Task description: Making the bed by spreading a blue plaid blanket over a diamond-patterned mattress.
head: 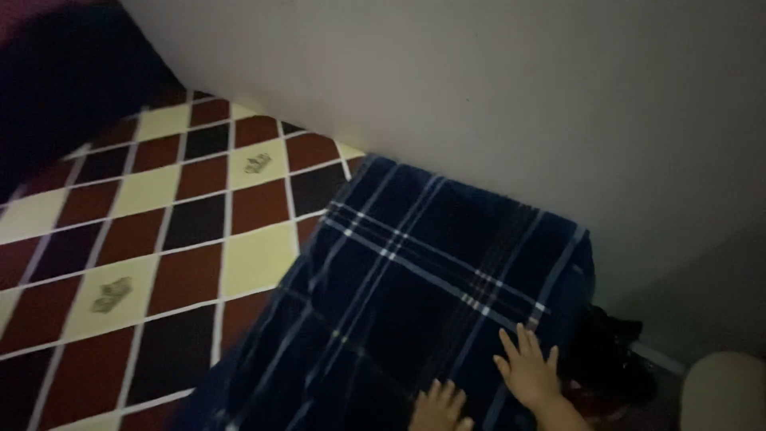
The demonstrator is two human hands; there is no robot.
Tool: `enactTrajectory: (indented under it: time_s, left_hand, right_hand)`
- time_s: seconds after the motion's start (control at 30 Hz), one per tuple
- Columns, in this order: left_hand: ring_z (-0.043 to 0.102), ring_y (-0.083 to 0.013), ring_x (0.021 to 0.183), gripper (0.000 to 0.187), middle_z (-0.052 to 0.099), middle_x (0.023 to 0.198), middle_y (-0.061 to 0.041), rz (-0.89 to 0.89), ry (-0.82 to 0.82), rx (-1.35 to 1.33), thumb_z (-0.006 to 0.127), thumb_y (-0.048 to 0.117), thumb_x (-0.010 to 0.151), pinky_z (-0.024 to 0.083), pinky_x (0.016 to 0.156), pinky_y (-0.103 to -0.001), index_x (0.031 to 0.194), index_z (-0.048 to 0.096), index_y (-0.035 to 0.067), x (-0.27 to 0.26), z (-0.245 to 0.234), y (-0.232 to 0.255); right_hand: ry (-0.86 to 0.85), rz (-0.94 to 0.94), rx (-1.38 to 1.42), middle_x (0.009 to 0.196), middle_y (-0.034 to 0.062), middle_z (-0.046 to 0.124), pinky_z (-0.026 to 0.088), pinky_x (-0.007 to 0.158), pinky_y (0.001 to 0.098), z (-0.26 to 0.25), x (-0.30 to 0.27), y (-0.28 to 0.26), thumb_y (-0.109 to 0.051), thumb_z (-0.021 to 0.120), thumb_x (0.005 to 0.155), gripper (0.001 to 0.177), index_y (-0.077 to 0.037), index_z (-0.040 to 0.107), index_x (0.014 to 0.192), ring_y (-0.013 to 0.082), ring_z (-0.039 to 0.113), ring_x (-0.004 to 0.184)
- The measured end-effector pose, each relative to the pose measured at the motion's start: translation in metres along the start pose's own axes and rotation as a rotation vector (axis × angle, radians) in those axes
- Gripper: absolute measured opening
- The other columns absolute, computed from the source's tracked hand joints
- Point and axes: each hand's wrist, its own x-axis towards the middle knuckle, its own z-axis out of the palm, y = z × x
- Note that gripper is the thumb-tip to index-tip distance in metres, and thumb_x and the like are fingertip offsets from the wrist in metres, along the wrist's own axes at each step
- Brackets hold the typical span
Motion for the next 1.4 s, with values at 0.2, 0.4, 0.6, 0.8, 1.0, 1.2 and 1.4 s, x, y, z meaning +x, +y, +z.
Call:
enactTrajectory:
  time_s: [0.2,0.4,0.6,0.8,1.0,1.2,1.4]
  left_hand:
    - [0.014,-0.0323,0.155,0.064,0.027,0.165,-0.007,-0.234,0.394,-0.028,0.038,0.057,0.105,0.012,0.122,-0.059,0.156,0.039,0.019,-0.127,-0.135,0.043]
    - [0.017,-0.0468,0.15,0.068,0.025,0.164,-0.02,-0.102,0.52,0.085,0.044,0.054,0.103,0.022,0.111,-0.075,0.157,0.034,0.013,-0.141,-0.143,0.014]
    - [0.019,-0.0388,0.152,0.071,0.022,0.167,-0.01,-0.195,0.731,0.183,0.048,0.06,0.101,0.024,0.114,-0.068,0.159,0.032,0.023,-0.169,-0.16,0.033]
    - [0.008,-0.0336,0.157,0.063,0.017,0.169,-0.008,-0.292,0.66,0.027,0.039,0.05,0.105,0.012,0.123,-0.06,0.159,0.031,0.02,-0.273,-0.221,0.119]
    - [0.022,-0.0373,0.153,0.063,0.03,0.165,-0.013,-0.134,1.007,0.156,0.052,0.046,0.1,0.022,0.118,-0.057,0.153,0.043,0.013,-0.343,-0.201,0.162]
    - [0.026,-0.0392,0.151,0.063,0.033,0.164,-0.014,-0.162,1.05,0.187,0.053,0.044,0.1,0.023,0.118,-0.057,0.153,0.043,0.012,-0.415,-0.201,0.208]
    - [0.028,-0.039,0.151,0.062,0.035,0.163,-0.015,-0.148,1.071,0.199,0.05,0.046,0.101,0.024,0.117,-0.058,0.152,0.045,0.011,-0.458,-0.197,0.222]
  right_hand:
    - [0.255,-0.126,0.144,0.171,0.0082,0.012,0.02,0.123,0.0629,-0.032,-0.076,-0.04,-0.062,0.037,0.102,0.07,-0.031,0.016,0.161,0.03,0.015,0.157]
    - [0.44,-0.15,0.215,0.17,0.0055,0.015,0.019,0.124,0.0607,-0.079,-0.145,-0.065,-0.058,0.047,0.099,0.071,-0.032,0.022,0.16,0.0285,0.018,0.156]
    - [0.481,-0.196,0.215,0.172,0.0043,0.008,0.015,0.125,0.0592,-0.119,-0.202,-0.077,-0.058,0.047,0.101,0.07,-0.033,0.02,0.16,0.0265,0.01,0.158]
    - [0.752,-0.289,0.231,0.168,0.0108,0.02,0.024,0.118,0.0636,-0.13,-0.234,-0.069,-0.058,0.053,0.096,0.074,-0.03,0.026,0.159,0.0339,0.021,0.155]
    - [0.829,-0.419,0.198,0.168,0.0128,0.02,0.02,0.119,0.0591,-0.133,-0.32,-0.047,-0.055,0.051,0.096,0.076,-0.024,0.026,0.16,0.0342,0.019,0.154]
    - [0.906,-0.504,0.246,0.168,0.0175,0.023,0.025,0.115,0.064,-0.129,-0.37,-0.035,-0.053,0.055,0.094,0.078,-0.019,0.03,0.159,0.0402,0.024,0.152]
    - [0.801,-0.496,0.277,0.169,0.0142,0.02,0.017,0.12,0.0608,-0.121,-0.417,-0.037,-0.053,0.051,0.096,0.075,-0.021,0.027,0.161,0.035,0.018,0.155]
